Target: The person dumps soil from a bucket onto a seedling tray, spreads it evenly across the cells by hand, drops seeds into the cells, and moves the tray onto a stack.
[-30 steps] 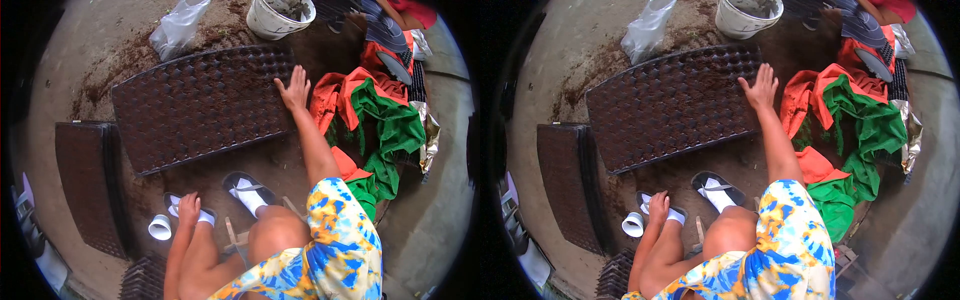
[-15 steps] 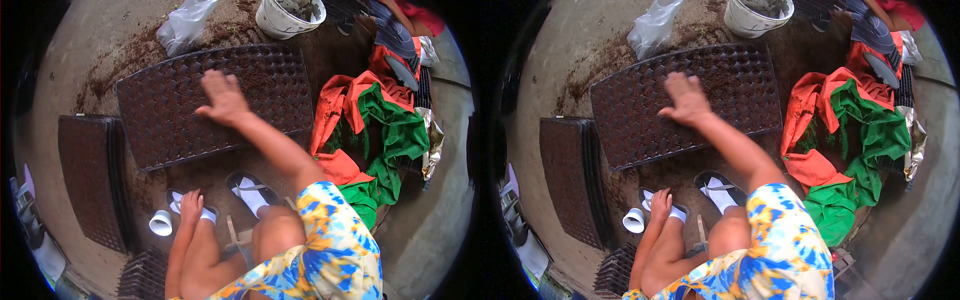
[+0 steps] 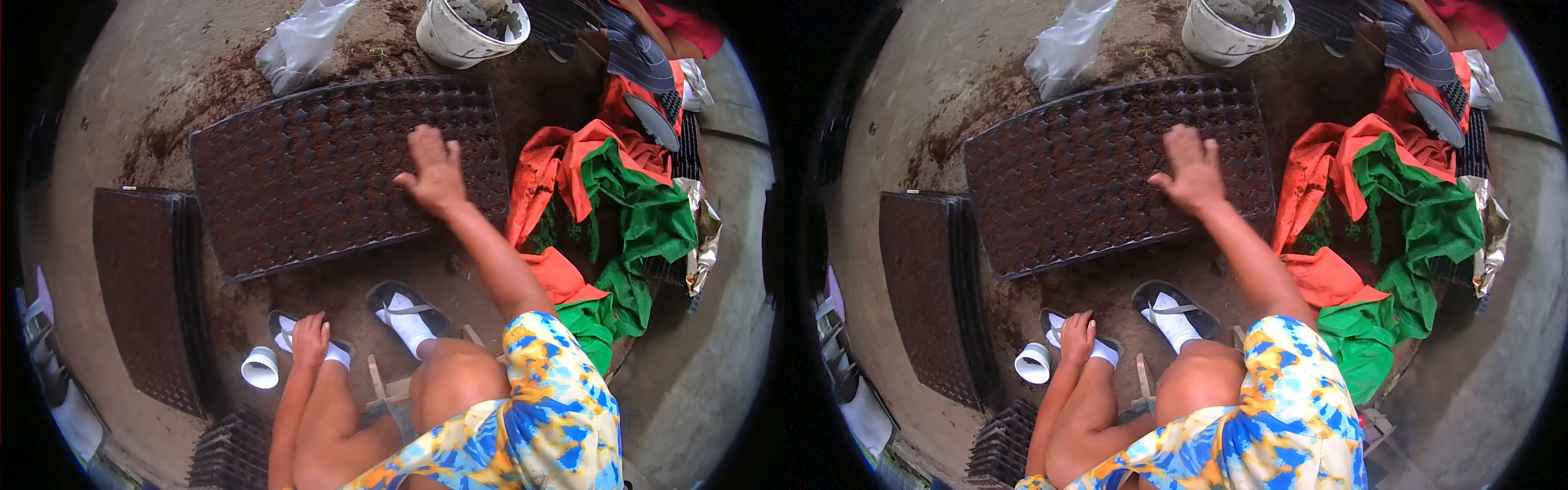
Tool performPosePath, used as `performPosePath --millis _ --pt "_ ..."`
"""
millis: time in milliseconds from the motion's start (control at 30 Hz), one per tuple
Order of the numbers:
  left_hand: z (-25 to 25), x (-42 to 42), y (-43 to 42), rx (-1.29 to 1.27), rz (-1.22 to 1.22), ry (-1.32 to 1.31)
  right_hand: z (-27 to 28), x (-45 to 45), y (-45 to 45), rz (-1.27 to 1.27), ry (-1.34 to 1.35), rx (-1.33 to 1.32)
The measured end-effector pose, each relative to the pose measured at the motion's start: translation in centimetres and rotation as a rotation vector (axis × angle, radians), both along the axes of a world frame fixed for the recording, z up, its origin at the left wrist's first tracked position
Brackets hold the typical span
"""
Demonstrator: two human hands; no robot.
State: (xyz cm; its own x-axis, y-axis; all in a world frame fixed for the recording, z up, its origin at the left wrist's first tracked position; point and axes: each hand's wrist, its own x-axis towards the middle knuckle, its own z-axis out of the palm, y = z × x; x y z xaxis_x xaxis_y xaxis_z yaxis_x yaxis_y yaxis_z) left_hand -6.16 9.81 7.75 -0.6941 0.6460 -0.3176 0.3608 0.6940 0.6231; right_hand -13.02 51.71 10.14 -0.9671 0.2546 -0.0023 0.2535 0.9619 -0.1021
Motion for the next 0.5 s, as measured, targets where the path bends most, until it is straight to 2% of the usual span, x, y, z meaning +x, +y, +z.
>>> performPosePath --millis 67,100,167,200,267,367,467,500 --pt "0.0 0.0 -0.2 -0.001 -0.003 -0.013 -0.3 2.0 5.2 -0.159 0.048 0.174" --pt "0.0 -0.1 -0.2 -0.003 -0.007 -0.016 0.6 3.0 7.7 -0.275 0.029 0.112" --pt "-0.1 -0.1 -0.2 -0.007 -0.005 -0.024 -1.6 6.0 11.6 -0.553 0.128 0.145" --pt "-0.1 -0.1 -0.3 -0.006 -0.009 -0.015 -1.5 6.5 12.3 -0.659 0.122 0.007" --pt "-0.2 0.0 -0.4 -0.008 -0.016 0.002 -2.6 5.4 13.9 -0.608 0.081 -0.065" --pt "-0.2 -0.1 -0.3 -0.032 -0.020 -0.031 -1.4 -2.4 13.4 -0.431 0.143 0.035" --pt "0.0 -0.3 -0.1 -0.033 -0.006 -0.046 -1.9 -10.7 9.4 -0.165 0.158 0.068" --pt "0.1 -0.4 0.0 -0.038 -0.008 -0.044 -1.5 -13.0 6.6 -0.137 0.175 -0.008"
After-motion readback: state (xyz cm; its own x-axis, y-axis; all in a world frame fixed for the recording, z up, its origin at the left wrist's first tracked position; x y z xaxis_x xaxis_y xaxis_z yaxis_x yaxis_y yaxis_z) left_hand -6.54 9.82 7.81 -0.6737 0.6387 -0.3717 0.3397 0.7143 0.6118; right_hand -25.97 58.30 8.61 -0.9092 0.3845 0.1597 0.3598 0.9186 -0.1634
